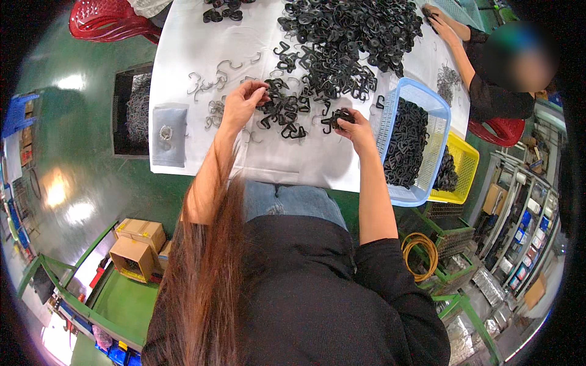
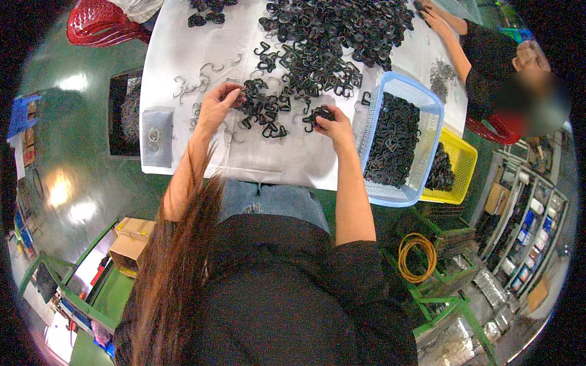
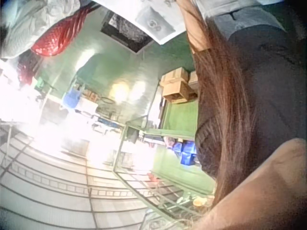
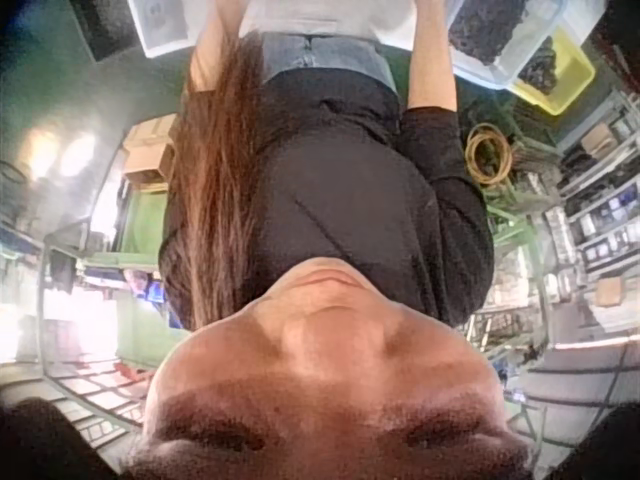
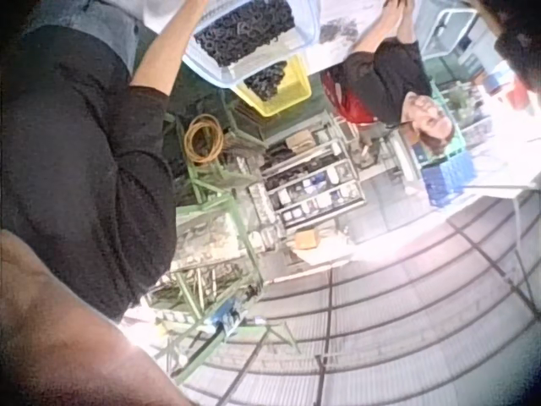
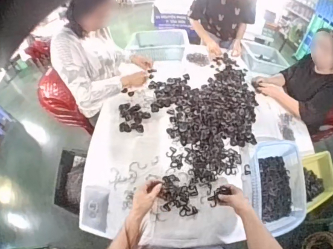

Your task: The person sorts small black plastic clips and metal hooks on a white table, separating them into piles and placing some into a blue basket. The person repeatedly picks up, inspects, and repositions the items while working alongside another person.

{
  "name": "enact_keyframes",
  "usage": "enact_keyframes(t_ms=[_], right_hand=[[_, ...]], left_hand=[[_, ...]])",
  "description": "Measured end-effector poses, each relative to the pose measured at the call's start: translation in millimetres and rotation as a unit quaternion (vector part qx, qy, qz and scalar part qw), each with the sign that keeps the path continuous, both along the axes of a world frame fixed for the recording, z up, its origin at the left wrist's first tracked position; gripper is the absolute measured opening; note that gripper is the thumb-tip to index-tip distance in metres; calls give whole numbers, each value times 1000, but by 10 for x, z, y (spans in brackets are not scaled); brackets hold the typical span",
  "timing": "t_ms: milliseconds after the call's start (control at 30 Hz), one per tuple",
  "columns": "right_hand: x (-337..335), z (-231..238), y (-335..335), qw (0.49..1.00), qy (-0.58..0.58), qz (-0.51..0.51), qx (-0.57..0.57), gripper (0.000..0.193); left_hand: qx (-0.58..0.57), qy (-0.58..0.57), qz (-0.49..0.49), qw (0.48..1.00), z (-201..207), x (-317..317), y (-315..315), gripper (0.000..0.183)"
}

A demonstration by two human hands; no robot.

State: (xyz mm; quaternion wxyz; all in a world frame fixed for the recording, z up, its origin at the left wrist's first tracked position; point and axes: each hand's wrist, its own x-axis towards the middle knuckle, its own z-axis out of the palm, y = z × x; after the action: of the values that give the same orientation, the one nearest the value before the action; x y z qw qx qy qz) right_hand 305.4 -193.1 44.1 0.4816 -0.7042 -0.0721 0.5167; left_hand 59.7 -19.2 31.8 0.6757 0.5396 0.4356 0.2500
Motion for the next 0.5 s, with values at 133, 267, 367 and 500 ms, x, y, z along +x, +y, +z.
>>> enact_keyframes(t_ms=[133,267,367,500], right_hand=[[86,22,-111,997,-50,7,-65,32],[97,-14,-201,999,-24,-26,-35,30],[33,-108,-260,998,46,-33,30,44],[-241,-218,-132,973,-210,96,-6,80]], left_hand=[[278,251,-24,927,-102,119,-110,43],[314,402,-116,852,-259,370,-415,51],[329,291,-147,886,-294,532,-510,37],[75,76,-21,994,-161,679,-509,20]])
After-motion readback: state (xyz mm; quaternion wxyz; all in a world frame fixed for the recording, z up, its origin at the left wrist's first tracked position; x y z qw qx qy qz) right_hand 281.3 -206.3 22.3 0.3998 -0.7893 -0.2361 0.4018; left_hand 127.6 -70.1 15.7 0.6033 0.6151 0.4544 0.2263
